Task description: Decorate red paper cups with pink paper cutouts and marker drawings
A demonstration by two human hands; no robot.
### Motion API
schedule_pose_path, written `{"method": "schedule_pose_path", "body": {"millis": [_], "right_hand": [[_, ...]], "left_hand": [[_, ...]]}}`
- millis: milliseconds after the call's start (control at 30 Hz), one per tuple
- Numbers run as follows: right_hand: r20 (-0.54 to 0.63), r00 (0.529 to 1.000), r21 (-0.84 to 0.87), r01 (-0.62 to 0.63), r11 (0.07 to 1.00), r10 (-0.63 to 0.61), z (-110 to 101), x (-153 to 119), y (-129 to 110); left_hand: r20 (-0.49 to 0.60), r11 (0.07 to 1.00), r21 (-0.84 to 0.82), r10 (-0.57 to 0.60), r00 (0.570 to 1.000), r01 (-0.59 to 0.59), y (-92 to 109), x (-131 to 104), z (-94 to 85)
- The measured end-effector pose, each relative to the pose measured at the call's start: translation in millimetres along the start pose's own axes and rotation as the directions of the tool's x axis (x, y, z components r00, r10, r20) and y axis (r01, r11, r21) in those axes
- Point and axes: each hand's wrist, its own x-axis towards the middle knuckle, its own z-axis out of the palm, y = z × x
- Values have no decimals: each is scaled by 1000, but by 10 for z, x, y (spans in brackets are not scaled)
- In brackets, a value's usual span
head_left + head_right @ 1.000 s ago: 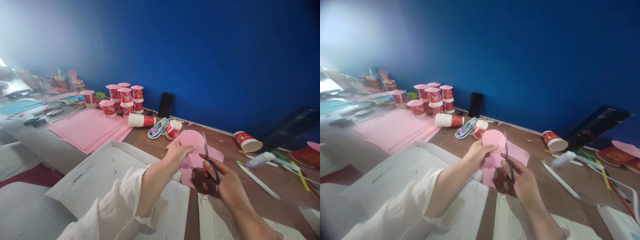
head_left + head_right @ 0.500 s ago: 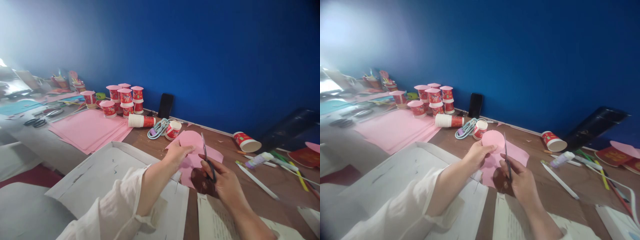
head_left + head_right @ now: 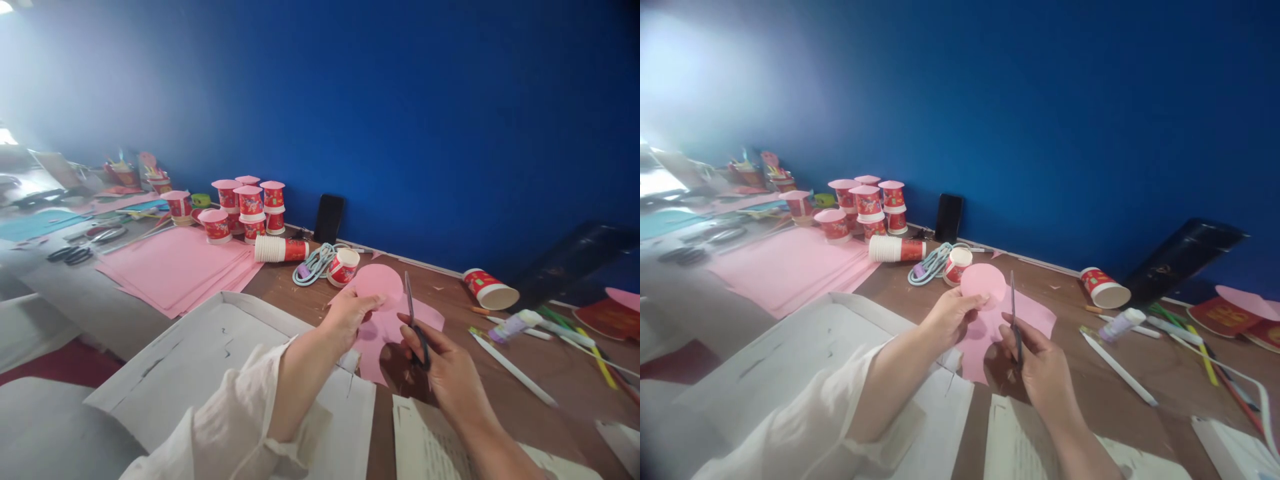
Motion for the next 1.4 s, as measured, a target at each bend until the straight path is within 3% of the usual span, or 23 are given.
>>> {"method": "schedule_pose_path", "body": {"millis": [367, 733, 1000, 1200, 1333, 1400], "right_hand": [[-2, 1000, 46, -3, 999, 3, 15, -15, -15], [6, 999, 71, -32, 997, 31, 18, -34, -51], [-234, 970, 197, 107, 975, -59, -86, -23, -38], [-59, 998, 77, 28, 997, -23, -63, 25, -2], [-222, 969, 196, 152, 969, -107, -90, 79, -78], [-221, 968, 194, 161, 968, -117, -107, 89, -114]], "left_hand": [[3, 998, -45, -42, 999, 42, -14, 27, -6], [-13, 999, -30, 27, 1000, -27, -20, 37, 2], [-17, 998, -53, 32, 999, -33, -49, 94, -19], [-9, 997, -61, 55, 998, -55, -60, 89, -23], [7, 997, -62, 43, 999, -42, -30, 69, -17], [15, 997, -65, 33, 999, -32, -20, 61, -12]]}}
